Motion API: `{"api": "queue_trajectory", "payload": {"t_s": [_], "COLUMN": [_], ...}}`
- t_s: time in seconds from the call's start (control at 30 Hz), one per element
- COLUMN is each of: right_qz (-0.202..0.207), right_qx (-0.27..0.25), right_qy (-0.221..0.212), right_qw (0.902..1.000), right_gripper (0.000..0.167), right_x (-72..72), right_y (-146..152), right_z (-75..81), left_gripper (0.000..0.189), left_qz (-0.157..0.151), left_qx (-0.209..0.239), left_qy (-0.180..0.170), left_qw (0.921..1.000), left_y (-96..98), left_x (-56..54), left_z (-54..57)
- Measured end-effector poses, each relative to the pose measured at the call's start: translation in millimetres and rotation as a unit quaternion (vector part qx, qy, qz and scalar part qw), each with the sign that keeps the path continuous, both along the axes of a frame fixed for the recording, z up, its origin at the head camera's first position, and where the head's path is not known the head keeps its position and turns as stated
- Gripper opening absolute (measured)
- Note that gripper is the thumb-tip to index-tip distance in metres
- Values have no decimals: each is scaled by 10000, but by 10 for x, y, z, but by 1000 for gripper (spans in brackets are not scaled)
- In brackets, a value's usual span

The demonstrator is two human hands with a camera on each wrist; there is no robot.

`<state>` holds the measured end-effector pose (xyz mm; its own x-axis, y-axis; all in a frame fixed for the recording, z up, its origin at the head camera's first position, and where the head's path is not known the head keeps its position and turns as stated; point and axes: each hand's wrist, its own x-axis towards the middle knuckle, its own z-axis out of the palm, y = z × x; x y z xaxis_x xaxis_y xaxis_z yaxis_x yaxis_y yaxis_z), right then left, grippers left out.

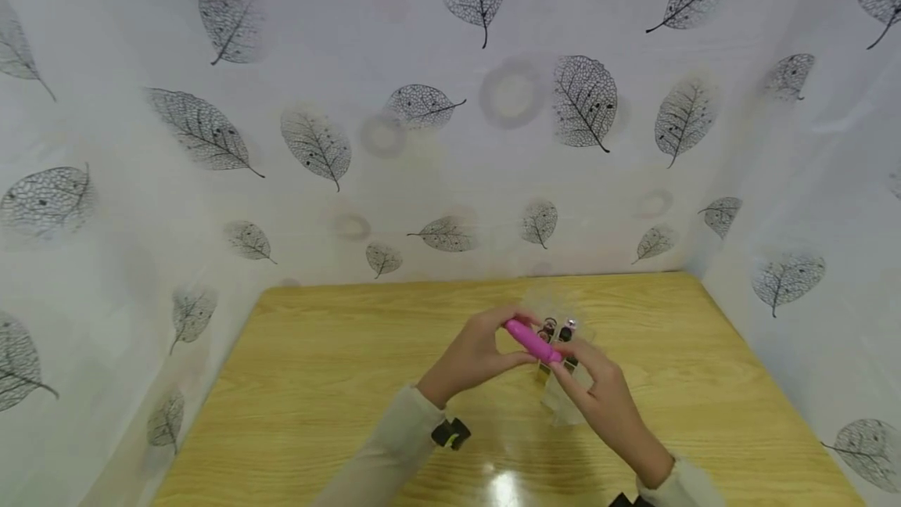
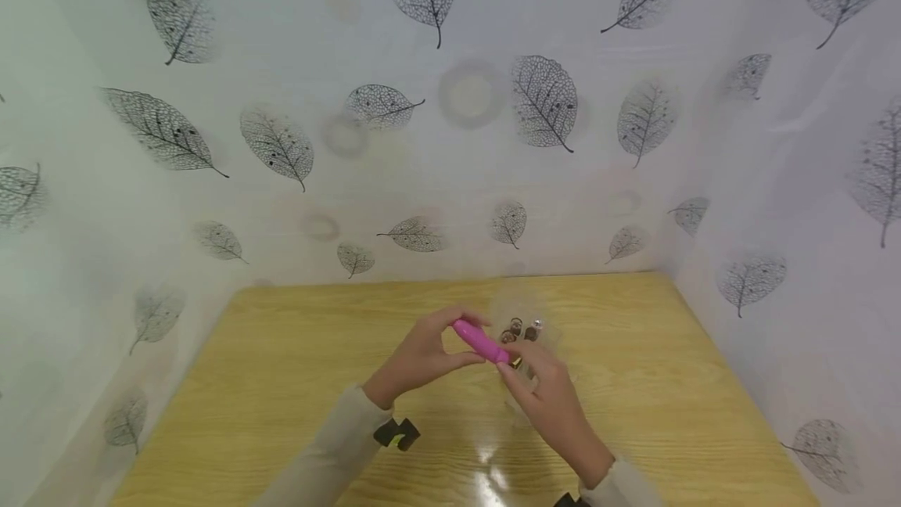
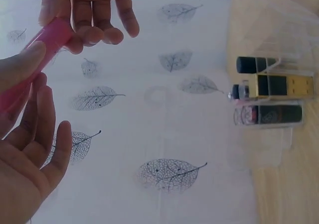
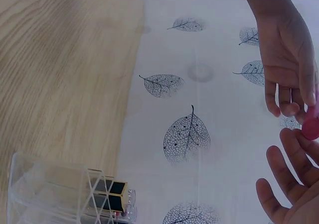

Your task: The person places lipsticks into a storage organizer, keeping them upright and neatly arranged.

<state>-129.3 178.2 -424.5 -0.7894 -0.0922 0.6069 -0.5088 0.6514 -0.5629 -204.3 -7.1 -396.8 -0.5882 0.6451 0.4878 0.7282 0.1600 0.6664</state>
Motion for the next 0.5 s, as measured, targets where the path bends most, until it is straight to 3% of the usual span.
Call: {"api": "queue_trajectory", "payload": {"t_s": [0.17,0.37,0.5], "right_qz": [-8,-419,-839], "right_qx": [-219,-200,226], "right_qy": [175,380,487], "right_qw": [9996,9982,9950], "right_gripper": [21,20,21], "right_x": [-3,-8,-19], "right_y": [-35,-70,-70], "right_z": [-75,-116,-133], "left_gripper": [42,34,31], "left_qz": [-150,12,272], "left_qx": [384,833,911], "left_qy": [-959,-2388,-2735], "left_qw": [9945,9675,9571], "left_y": [49,176,256], "left_x": [-4,42,69], "left_z": [-31,-69,-94]}}
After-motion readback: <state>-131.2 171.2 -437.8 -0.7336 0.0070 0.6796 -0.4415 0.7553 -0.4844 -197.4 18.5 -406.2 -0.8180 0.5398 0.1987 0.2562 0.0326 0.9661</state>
